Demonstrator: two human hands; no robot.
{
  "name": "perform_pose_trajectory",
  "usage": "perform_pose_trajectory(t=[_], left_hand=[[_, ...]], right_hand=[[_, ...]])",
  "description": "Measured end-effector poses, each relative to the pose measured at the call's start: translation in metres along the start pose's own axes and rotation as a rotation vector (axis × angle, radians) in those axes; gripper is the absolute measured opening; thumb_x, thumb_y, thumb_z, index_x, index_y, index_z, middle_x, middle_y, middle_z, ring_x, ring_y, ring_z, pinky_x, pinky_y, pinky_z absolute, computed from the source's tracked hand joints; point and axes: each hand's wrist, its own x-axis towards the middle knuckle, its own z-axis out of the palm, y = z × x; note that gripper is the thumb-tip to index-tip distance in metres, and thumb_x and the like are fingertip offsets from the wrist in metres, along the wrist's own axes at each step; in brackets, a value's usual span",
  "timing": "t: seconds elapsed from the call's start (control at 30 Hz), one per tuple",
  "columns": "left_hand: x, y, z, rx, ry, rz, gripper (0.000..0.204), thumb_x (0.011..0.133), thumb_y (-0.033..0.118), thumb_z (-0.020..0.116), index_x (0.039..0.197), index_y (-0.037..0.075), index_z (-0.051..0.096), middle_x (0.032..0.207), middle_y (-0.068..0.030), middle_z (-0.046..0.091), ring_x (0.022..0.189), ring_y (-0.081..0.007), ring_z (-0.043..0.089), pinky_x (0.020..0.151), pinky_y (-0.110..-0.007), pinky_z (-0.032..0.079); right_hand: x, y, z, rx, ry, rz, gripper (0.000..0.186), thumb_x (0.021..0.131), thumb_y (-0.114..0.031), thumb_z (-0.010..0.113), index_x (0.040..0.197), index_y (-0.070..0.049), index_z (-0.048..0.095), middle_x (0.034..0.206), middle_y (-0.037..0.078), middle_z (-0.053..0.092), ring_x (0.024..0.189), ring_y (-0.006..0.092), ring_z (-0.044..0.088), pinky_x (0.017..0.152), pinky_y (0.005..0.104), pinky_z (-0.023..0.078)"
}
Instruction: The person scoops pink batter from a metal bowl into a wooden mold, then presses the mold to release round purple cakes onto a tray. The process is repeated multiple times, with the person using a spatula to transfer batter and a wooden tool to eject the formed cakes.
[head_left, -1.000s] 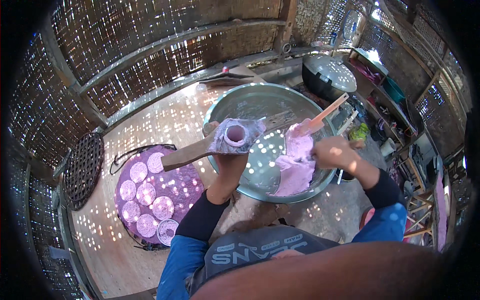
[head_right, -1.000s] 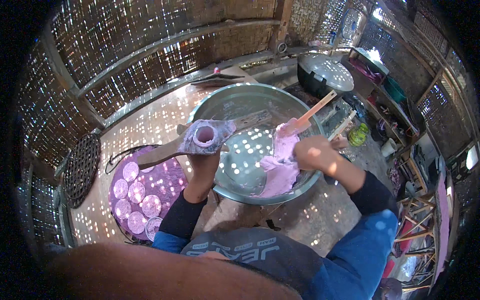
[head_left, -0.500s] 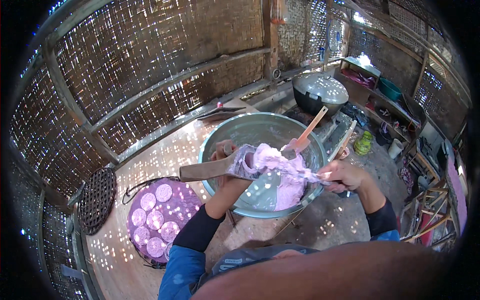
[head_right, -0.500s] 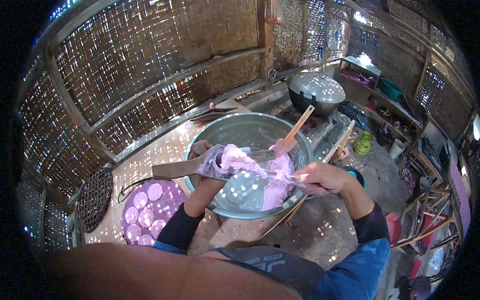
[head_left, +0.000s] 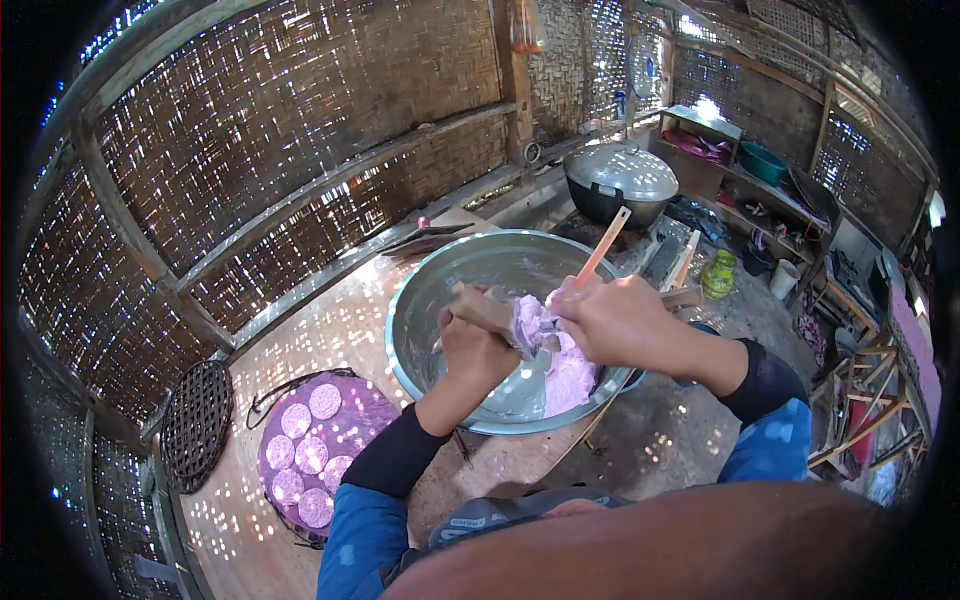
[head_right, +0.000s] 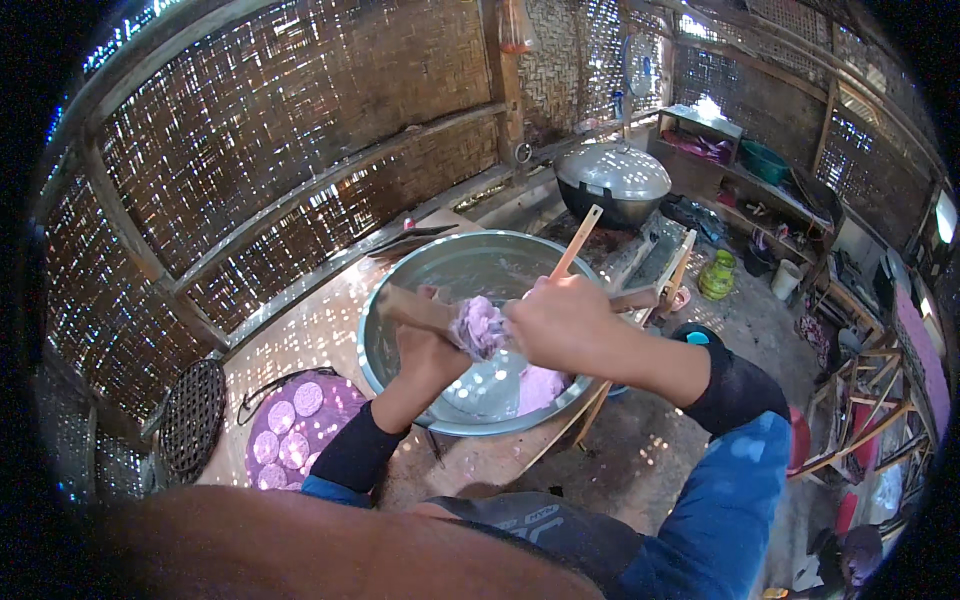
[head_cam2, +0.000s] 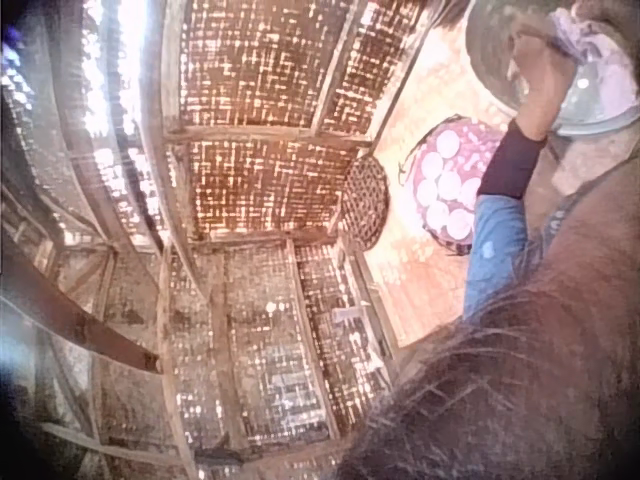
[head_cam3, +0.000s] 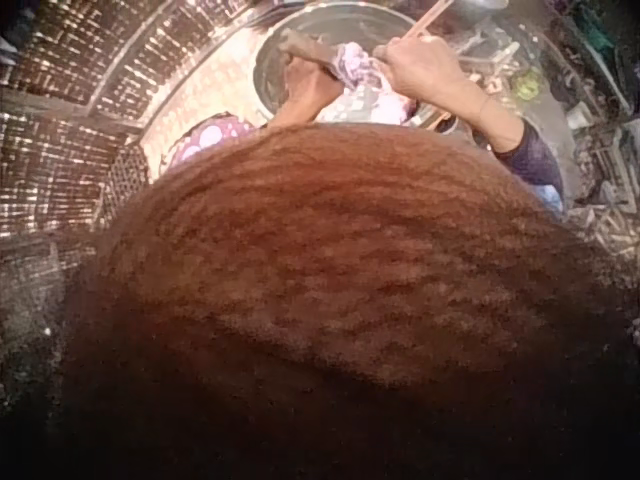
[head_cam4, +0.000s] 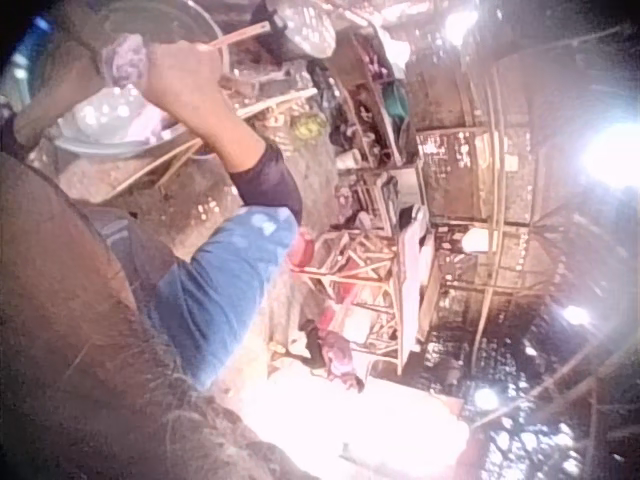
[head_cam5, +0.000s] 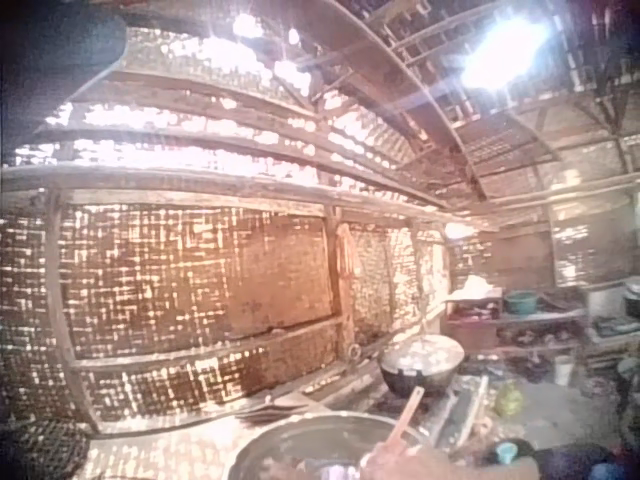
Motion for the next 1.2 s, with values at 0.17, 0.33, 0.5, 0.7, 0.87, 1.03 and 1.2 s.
perform_pose_trajectory(t=[0.17, 0.33, 0.5, 0.7, 0.87, 1.03, 1.2], left_hand=[[0.004, -0.020, 0.011, -0.059, -0.038, 0.110, 0.040, 0.057, 0.042, 0.071, 0.088, 0.017, 0.066, 0.102, -0.0162, 0.055, 0.098, -0.0354, 0.051, 0.079, -0.046, 0.042], [0.021, -0.021, 0.003, -0.158, -0.090, 0.095, 0.034, 0.059, 0.040, 0.071, 0.085, 0.017, 0.066, 0.092, -0.0102, 0.061, 0.087, -0.0291, 0.058, 0.070, -0.040, 0.046], [0.012, -0.055, 0.010, -0.079, 0.031, -0.128, 0.024, 0.061, 0.036, 0.070, 0.077, 0.019, 0.065, 0.071, -0.0059, 0.062, 0.071, -0.0242, 0.060, 0.055, -0.036, 0.043], [0.004, -0.043, 0.039, -0.290, 0.317, -0.023, 0.032, 0.062, 0.024, 0.072, 0.084, 0.008, 0.054, 0.081, -0.0075, 0.050, 0.073, -0.0238, 0.050, 0.065, -0.035, 0.042], [0.004, -0.036, 0.019, -0.070, 0.265, -0.106, 0.025, 0.073, 0.015, 0.065, 0.097, 0.008, 0.058, 0.088, -0.0098, 0.059, 0.078, -0.0268, 0.056, 0.070, -0.034, 0.045], [0.006, -0.039, 0.019, -0.116, 0.236, -0.085, 0.027, 0.072, 0.017, 0.066, 0.096, 0.008, 0.058, 0.087, -0.0098, 0.060, 0.079, -0.0271, 0.056, 0.071, -0.035, 0.045], [0.008, -0.049, 0.019, -0.165, 0.193, -0.061, 0.030, 0.070, 0.020, 0.068, 0.096, 0.008, 0.059, 0.087, -0.0097, 0.060, 0.079, -0.0273, 0.057, 0.072, -0.036, 0.045]], right_hand=[[-0.019, -0.032, 0.022, -0.127, 0.035, 0.030, 0.033, 0.075, -0.008, 0.052, 0.107, 0.002, 0.051, 0.075, 0.013, 0.059, 0.062, 0.0286, 0.061, 0.050, 0.0392, 0.048], [-0.056, -0.020, 0.018, -0.163, 0.303, 0.028, 0.015, 0.077, -0.009, 0.053, 0.091, -0.004, 0.054, 0.064, 0.009, 0.054, 0.054, 0.0252, 0.057, 0.044, 0.0358, 0.043], [-0.074, -0.015, 0.003, 0.107, 0.420, 0.279, 0.013, 0.083, -0.017, 0.053, 0.091, -0.007, 0.055, 0.065, 0.013, 0.054, 0.060, 0.0317, 0.056, 0.052, 0.0379, 0.044], [-0.039, -0.031, 0.060, 0.538, 0.609, 0.319, 0.027, 0.086, -0.015, 0.048, 0.112, -0.007, 0.050, 0.081, 0.020, 0.059, 0.071, 0.0392, 0.058, 0.062, 0.0434, 0.047], [-0.031, -0.058, 0.083, 0.582, 0.619, 0.295, 0.037, 0.082, -0.007, 0.052, 0.118, -0.005, 0.047, 0.080, 0.021, 0.060, 0.068, 0.0377, 0.059, 0.057, 0.0428, 0.046], [-0.048, -0.061, 0.096, 0.575, 0.594, 0.238, 0.037, 0.080, -0.005, 0.054, 0.117, -0.005, 0.049, 0.073, 0.020, 0.059, 0.062, 0.0358, 0.059, 0.053, 0.0411, 0.045], [-0.064, -0.057, 0.084, 0.661, 0.541, 0.152, 0.032, 0.081, -0.005, 0.051, 0.113, -0.005, 0.054, 0.072, 0.020, 0.059, 0.061, 0.0351, 0.059, 0.053, 0.0403, 0.045]])
